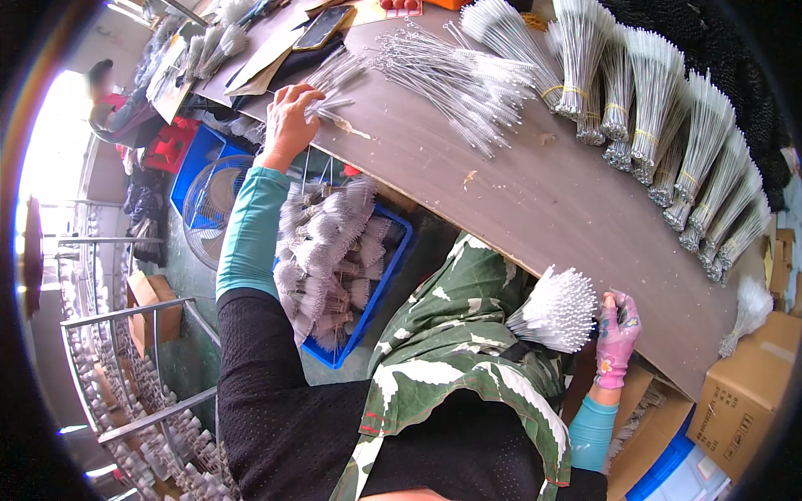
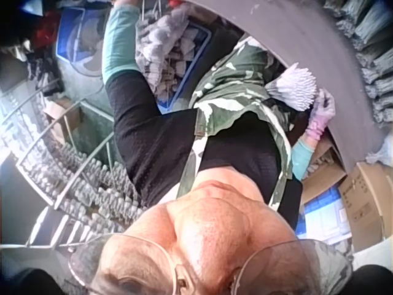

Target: Assembling industrial brushes by gathering bristles and securing them with metal wires and a tool.

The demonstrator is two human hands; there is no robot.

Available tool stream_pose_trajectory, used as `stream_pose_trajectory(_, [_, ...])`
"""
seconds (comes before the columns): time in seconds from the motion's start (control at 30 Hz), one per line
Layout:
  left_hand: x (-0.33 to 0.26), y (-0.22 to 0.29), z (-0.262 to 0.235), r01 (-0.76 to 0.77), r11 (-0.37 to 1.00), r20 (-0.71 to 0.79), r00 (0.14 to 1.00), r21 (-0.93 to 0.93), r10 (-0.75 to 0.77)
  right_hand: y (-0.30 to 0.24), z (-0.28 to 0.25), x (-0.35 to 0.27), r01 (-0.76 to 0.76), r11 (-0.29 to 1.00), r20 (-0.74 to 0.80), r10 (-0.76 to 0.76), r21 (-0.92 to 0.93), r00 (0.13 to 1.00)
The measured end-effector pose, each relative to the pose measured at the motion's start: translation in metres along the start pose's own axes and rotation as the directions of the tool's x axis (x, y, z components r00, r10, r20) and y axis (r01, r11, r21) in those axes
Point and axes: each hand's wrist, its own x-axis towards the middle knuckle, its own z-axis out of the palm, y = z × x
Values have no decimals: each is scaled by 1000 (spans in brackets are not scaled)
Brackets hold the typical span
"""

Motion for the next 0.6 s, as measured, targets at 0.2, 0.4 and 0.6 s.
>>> stream_pose_trajectory(0.2, [13, 13, 13, -116, 990, -68, 990, 86, 122, 7, -8, -7, 43, 998, -18, -44, -45, 999])
stream_pose_trajectory(0.4, [32, -2, 42, 177, 973, -159, 975, 146, -154, -6, 6, -2, 154, 964, -56, -170, -219, 984])
stream_pose_trajectory(0.6, [28, -10, 33, 143, 957, -253, 964, 251, -78, -15, 9, 0, -23, 996, 22, 22, 90, 1000])
